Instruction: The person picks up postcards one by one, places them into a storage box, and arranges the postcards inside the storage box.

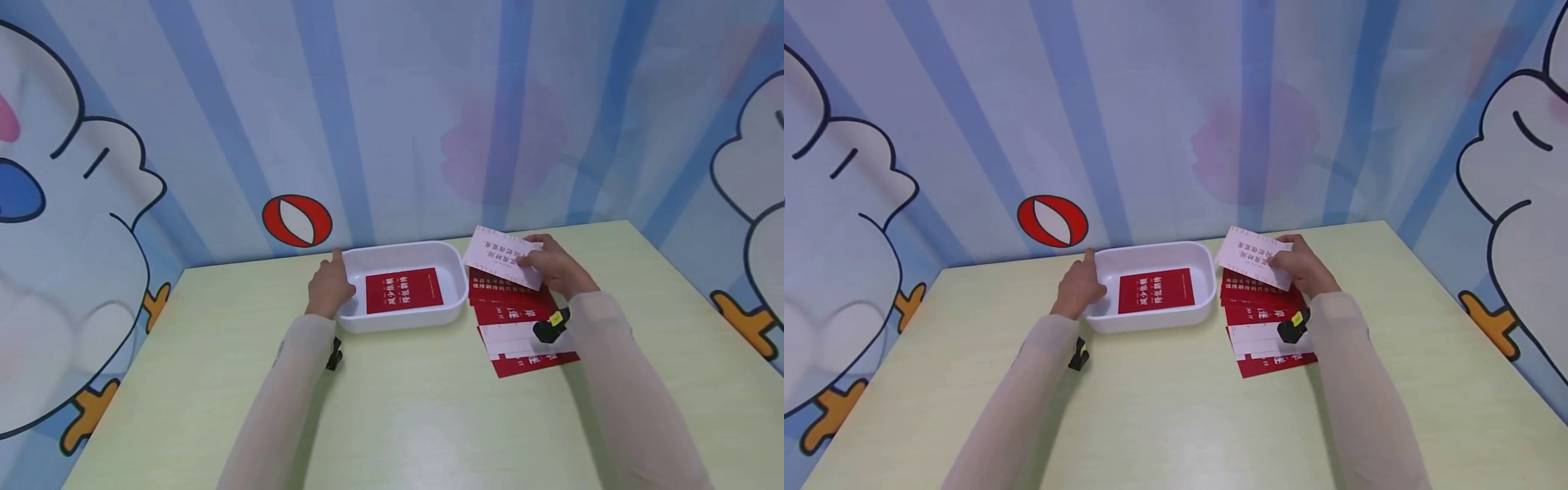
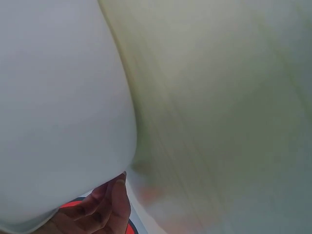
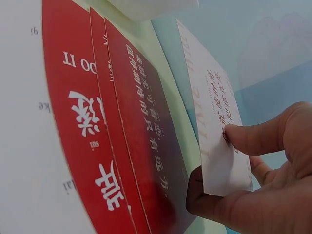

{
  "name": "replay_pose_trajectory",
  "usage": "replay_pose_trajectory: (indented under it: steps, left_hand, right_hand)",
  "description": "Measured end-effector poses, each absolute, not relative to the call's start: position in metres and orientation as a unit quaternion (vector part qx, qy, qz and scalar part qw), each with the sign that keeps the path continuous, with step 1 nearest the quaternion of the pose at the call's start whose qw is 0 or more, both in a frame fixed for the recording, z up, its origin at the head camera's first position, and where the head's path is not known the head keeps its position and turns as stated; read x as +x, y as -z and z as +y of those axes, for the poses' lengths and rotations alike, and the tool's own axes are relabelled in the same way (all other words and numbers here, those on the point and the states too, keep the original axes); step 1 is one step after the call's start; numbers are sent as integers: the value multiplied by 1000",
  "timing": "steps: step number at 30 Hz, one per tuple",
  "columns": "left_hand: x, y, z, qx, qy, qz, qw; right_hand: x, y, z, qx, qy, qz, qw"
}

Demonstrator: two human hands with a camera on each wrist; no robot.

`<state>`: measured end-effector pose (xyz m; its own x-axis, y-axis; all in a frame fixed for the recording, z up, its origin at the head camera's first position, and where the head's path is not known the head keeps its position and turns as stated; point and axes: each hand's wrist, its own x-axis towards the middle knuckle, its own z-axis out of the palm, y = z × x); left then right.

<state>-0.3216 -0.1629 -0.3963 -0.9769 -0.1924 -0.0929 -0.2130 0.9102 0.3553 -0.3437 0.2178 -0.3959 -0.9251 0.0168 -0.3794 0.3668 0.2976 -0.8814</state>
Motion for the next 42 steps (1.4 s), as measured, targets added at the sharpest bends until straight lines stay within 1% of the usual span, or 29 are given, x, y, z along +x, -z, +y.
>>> replay_pose_trajectory:
  steps: [7, 13, 23, 30, 34, 42]
  left_hand:
    - [-321, 398, -164, -101, -182, 978, 26]
    - [-317, 398, -166, -105, -185, 977, 25]
    - [-320, 395, -168, -106, -186, 977, 20]
    - [-319, 399, -164, -100, -189, 976, 31]
    - [-321, 401, -161, -93, -189, 977, 23]
    - [-319, 400, -164, -91, -186, 978, 23]
  right_hand:
    - [-342, 394, 216, 117, 596, 779, 154]
    - [-345, 391, 214, 104, 611, 769, 155]
    - [-342, 380, 212, 73, 635, 751, 165]
    - [-338, 375, 211, 63, 643, 744, 170]
    - [-337, 371, 208, 54, 644, 745, 165]
    - [-335, 364, 192, 43, 650, 740, 170]
